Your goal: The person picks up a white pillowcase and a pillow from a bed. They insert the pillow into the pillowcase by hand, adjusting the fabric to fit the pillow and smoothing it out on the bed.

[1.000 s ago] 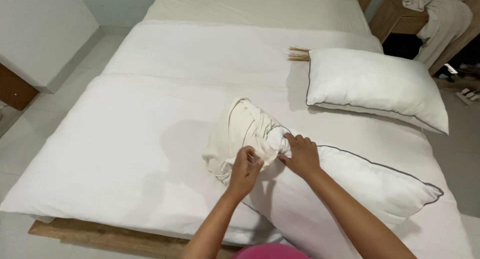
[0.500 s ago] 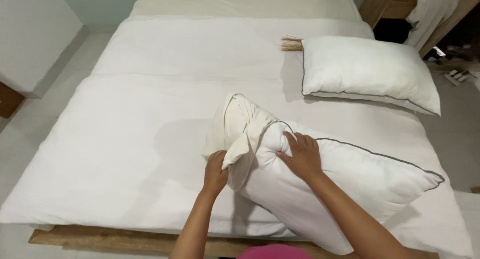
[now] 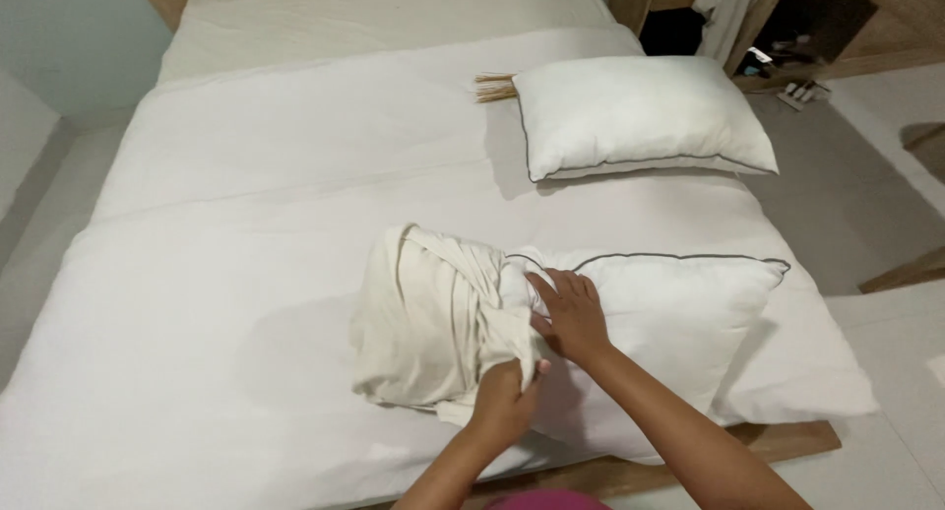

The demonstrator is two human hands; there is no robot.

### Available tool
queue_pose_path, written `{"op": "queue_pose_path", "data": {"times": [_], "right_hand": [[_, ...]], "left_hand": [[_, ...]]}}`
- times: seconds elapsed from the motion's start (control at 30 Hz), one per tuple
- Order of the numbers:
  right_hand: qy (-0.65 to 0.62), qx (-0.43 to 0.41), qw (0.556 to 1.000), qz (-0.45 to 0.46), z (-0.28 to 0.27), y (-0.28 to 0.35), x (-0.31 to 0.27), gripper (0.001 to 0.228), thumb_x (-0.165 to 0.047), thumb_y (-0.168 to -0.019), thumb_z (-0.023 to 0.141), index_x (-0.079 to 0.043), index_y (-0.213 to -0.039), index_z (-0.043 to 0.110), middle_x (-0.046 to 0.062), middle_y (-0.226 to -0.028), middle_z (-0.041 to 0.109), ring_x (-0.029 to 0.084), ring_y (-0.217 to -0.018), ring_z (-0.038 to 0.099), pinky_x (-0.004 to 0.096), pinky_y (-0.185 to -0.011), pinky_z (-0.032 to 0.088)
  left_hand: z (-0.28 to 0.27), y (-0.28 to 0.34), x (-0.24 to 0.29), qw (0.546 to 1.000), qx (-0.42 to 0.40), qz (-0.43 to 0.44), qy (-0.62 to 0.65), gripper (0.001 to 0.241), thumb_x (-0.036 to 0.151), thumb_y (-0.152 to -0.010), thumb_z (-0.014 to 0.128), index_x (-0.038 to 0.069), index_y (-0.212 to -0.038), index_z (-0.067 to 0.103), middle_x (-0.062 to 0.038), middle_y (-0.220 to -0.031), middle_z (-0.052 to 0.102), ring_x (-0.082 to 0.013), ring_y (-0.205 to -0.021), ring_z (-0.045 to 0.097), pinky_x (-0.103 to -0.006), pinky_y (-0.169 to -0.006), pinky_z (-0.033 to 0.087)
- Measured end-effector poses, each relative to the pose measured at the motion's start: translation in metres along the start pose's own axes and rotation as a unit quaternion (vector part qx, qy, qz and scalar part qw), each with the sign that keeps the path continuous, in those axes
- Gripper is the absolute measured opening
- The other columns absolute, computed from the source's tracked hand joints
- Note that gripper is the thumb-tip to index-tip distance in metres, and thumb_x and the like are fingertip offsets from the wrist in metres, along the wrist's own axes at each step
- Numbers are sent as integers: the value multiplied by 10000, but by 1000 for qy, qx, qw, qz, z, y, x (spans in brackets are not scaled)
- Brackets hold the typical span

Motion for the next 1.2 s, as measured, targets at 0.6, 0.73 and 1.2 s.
{"op": "queue_pose_path", "data": {"times": [0.6, 0.73, 1.2], "right_hand": [[8, -188, 982, 10, 65, 34, 18, 875, -625, -829, 693, -298, -1556, 332, 133, -1599, 327, 345, -1491, 238, 544, -1212, 142], [12, -233, 972, 24, 79, 31, 39, 894, -621, -833, 695, -325, -1578, 300, 123, -1616, 317, 346, -1496, 240, 537, -1221, 159], [-3, -237, 971, -22, 102, 15, 63, 896, -653, -870, 635, -303, -1594, 240, 165, -1648, 200, 376, -1522, 144, 563, -1210, 99]], "left_hand": [[-95, -81, -160, 942, 126, -186, -247, 732, 565, -756, 825, 28, -1185, 572, -142, -1160, 622, -351, -1114, 569, -482, -897, 474], [-60, -101, -229, 937, 27, -200, -286, 521, 559, -834, 772, 76, -949, 613, -93, -874, 742, -287, -1013, 614, -442, -878, 495], [-107, -109, -191, 923, 182, -31, -338, 186, 151, -805, 752, 43, -793, 601, -124, -795, 647, -354, -803, 600, -485, -682, 479]]}}
Point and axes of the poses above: each hand's wrist, its own y-axis away from the middle knuckle, its own z-axis out of the palm, x = y × z, the point moved 9 cm from there along -y, towards the middle knuckle
